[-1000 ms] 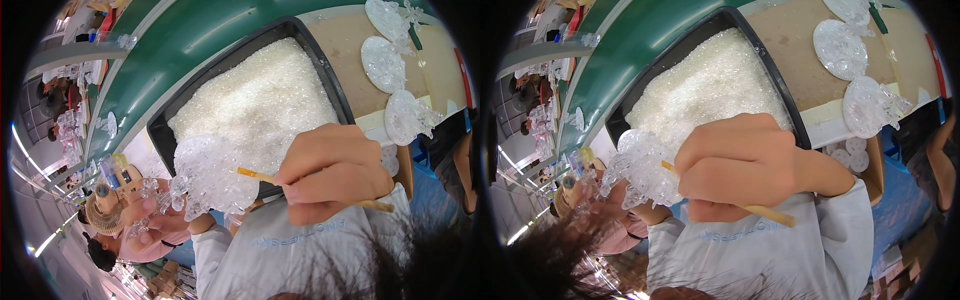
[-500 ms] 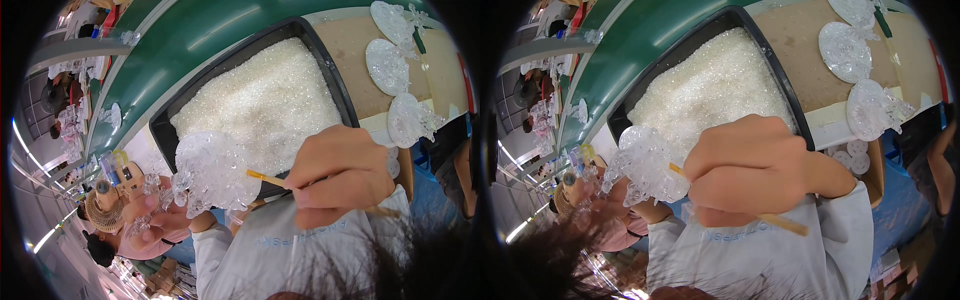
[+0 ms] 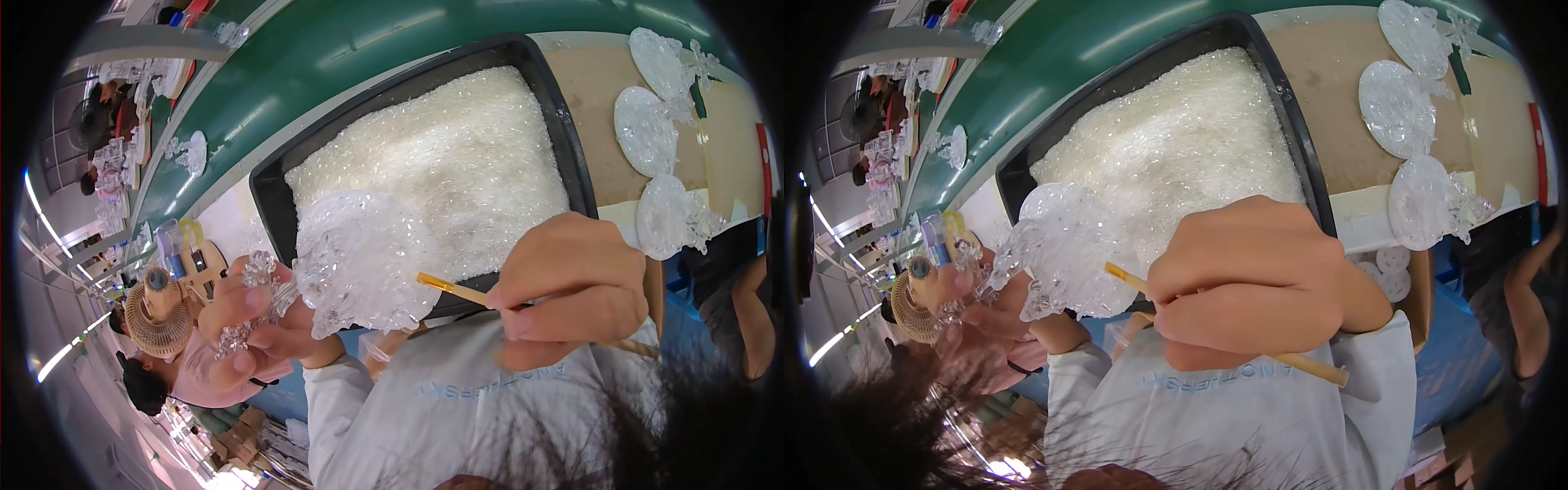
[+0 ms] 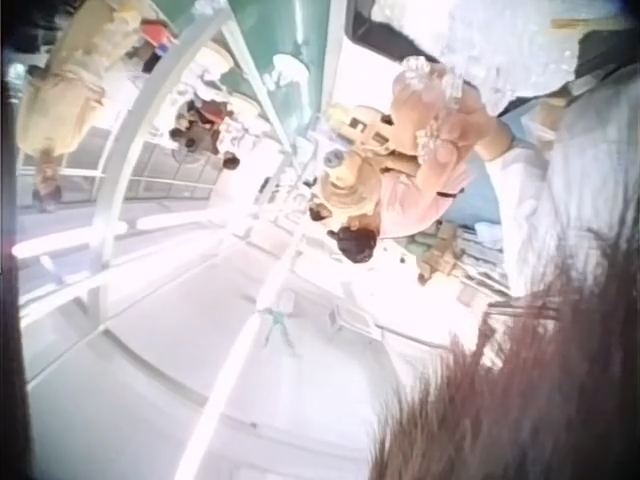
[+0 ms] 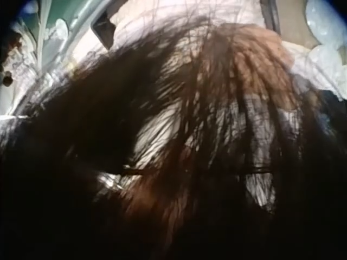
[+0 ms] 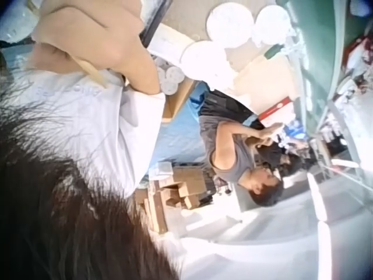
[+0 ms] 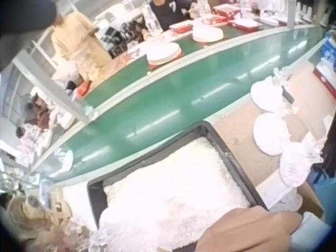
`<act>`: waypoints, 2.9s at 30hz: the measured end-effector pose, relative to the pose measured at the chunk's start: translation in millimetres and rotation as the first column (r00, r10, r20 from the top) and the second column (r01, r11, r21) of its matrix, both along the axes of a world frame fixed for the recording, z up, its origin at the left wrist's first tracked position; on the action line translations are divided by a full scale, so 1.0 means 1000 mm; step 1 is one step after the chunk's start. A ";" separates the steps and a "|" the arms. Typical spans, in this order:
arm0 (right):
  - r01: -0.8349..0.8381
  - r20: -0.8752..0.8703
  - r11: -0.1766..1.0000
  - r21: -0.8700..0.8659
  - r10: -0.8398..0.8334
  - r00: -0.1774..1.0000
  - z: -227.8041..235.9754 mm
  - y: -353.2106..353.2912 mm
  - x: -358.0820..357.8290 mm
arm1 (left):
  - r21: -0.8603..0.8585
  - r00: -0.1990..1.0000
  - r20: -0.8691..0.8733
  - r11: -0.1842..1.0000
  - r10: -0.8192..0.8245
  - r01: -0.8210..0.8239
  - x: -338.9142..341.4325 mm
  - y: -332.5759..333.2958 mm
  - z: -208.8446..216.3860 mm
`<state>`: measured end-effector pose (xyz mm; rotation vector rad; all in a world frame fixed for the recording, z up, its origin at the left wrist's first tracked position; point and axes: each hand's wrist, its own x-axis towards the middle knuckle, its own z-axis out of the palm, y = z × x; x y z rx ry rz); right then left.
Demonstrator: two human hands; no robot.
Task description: Applying adhesive with a brush to a clear plastic fixture and coating it with white decorative beads.
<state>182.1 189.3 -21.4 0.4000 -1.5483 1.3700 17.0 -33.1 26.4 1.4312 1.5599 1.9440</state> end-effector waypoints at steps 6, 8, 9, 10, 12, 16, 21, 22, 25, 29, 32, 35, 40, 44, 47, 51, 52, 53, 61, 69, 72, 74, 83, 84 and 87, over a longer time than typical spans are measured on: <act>-0.201 0.199 0.969 0.142 0.171 0.965 0.010 0.012 0.011 | 0.269 0.837 -0.488 0.955 0.246 -0.123 -0.002 -0.003 -0.019; -0.191 0.211 0.968 0.163 0.155 0.965 0.011 0.012 0.011 | 0.309 0.830 -0.482 0.941 0.282 -0.140 -0.002 0.002 -0.024; -0.196 0.215 0.966 0.168 0.158 0.964 0.009 0.013 0.011 | 0.341 0.824 -0.478 0.929 0.304 -0.145 -0.002 0.003 -0.026; -0.194 0.199 0.965 0.176 0.159 0.967 0.008 0.013 0.010 | 0.346 0.824 -0.474 0.926 0.311 -0.150 -0.002 0.003 -0.028; -0.201 0.184 0.961 0.189 0.166 0.969 0.005 0.012 0.009 | 0.329 0.824 -0.480 0.932 0.301 -0.149 -0.001 0.002 -0.027; -0.145 0.132 0.974 0.173 0.123 0.984 0.003 0.007 0.005 | 0.292 0.820 -0.497 0.944 0.285 -0.152 0.001 -0.004 -0.023; -0.129 0.152 0.980 0.154 0.105 0.983 0.002 0.004 0.006 | 0.244 0.818 -0.514 0.959 0.256 -0.147 0.002 -0.008 -0.017; -0.095 0.110 0.985 0.143 0.079 0.991 -0.001 0.002 0.007 | 0.234 0.820 -0.517 0.962 0.246 -0.141 0.002 -0.008 -0.017; -0.108 0.058 0.985 0.134 0.101 0.993 0.002 0.014 0.011 | 0.204 0.822 -0.528 0.972 0.211 -0.119 0.001 -0.007 -0.013; 0.012 -0.029 0.999 -0.036 -0.013 1.000 -0.003 0.007 0.015 | 0.311 0.815 -0.524 0.946 0.246 -0.086 0.008 0.003 -0.020; -0.052 0.042 0.999 -0.002 0.052 0.998 -0.002 0.008 0.018 | 0.431 0.798 -0.513 0.899 0.316 -0.079 0.015 0.002 -0.025; -0.029 0.035 1.000 0.008 0.029 0.999 0.003 0.008 0.014 | 0.458 0.785 -0.527 0.887 0.325 -0.060 0.016 -0.004 -0.022; -0.162 0.115 0.986 0.029 0.158 0.981 -0.002 0.019 0.021 | 0.439 0.820 -0.502 0.898 0.276 -0.033 0.016 -0.004 -0.029; -0.192 0.117 0.981 0.041 0.186 0.976 0.008 0.018 0.021 | 0.463 0.810 -0.501 0.885 0.304 -0.046 0.021 -0.006 -0.021; -0.262 0.148 0.963 0.060 0.251 0.957 0.010 0.023 0.021 | 0.456 0.814 -0.470 0.883 0.341 -0.107 0.023 -0.001 -0.021; -0.242 0.178 0.966 0.088 0.224 0.958 0.011 0.021 0.021 | 0.502 0.782 -0.534 0.865 0.322 -0.013 0.014 0.011 -0.018; -0.240 0.131 0.969 0.061 0.231 0.964 0.008 0.019 0.020 | 0.513 0.787 -0.536 0.858 0.306 0.016 0.014 0.012 -0.017; -0.241 0.083 0.970 0.033 0.237 0.968 0.006 0.018 0.019 | 0.511 0.785 -0.539 0.859 0.306 0.016 0.014 0.014 -0.017; -0.118 0.049 0.993 0.008 0.117 0.992 0.003 0.011 0.020 | 0.517 0.759 -0.561 0.856 0.329 0.010 0.014 0.002 -0.024; -0.078 -0.006 0.997 -0.029 0.077 0.997 -0.003 0.010 0.015 | 0.485 0.731 -0.609 0.873 0.308 0.037 0.018 -0.001 -0.022; -0.099 -0.029 0.993 -0.060 0.098 0.995 -0.001 0.011 0.015 | 0.488 0.733 -0.611 0.871 0.298 0.052 0.018 0.003 -0.019; -0.139 -0.025 0.989 -0.044 0.138 0.990 0.005 0.011 0.017 | 0.500 0.740 -0.607 0.863 0.290 0.071 0.018 0.006 -0.018; -0.225 0.033 0.974 0.034 0.224 0.974 0.003 0.015 0.013 | 0.496 0.715 -0.634 0.864 0.294 0.084 0.021 0.012 -0.018; -0.227 0.036 0.973 0.036 0.226 0.973 0.003 0.013 0.014 | 0.497 0.714 -0.636 0.863 0.294 0.087 0.022 0.012 -0.018; -0.198 0.067 0.978 0.061 0.194 0.979 0.004 0.008 0.014 | 0.501 0.705 -0.644 0.860 0.297 0.095 0.024 0.013 -0.017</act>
